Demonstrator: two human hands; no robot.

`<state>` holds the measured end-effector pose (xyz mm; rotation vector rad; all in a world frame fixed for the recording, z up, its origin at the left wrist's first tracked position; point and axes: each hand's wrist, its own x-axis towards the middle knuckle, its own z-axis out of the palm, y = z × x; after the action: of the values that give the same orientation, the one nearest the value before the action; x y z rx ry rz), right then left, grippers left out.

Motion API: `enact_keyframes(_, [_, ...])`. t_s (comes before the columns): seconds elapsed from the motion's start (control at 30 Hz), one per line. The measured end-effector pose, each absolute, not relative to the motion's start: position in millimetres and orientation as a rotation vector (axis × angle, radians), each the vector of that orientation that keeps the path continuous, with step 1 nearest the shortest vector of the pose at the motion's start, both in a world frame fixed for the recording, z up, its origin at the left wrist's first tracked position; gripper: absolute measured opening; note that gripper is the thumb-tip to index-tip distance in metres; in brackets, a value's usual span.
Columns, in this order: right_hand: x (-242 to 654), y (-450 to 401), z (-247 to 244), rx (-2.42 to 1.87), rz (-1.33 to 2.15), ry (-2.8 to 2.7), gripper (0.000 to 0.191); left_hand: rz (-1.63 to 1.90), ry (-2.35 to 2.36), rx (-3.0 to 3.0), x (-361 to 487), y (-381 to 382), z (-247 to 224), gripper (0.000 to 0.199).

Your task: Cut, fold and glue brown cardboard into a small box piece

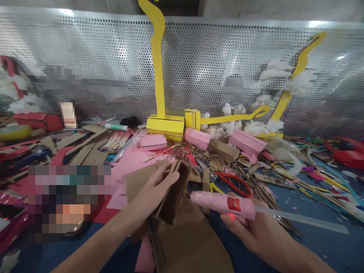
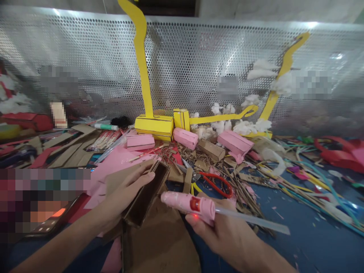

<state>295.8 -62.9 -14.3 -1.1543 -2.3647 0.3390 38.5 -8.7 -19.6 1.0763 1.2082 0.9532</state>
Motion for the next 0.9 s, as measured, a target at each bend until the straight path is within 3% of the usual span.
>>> enact_keyframes(0.9, [288.4, -66.5, -16.3, -1.051, 0.307, -2.442, 0.026, 0.938, 1.238, 1.055, 38.0, -7.8, -16.7, 0.067])
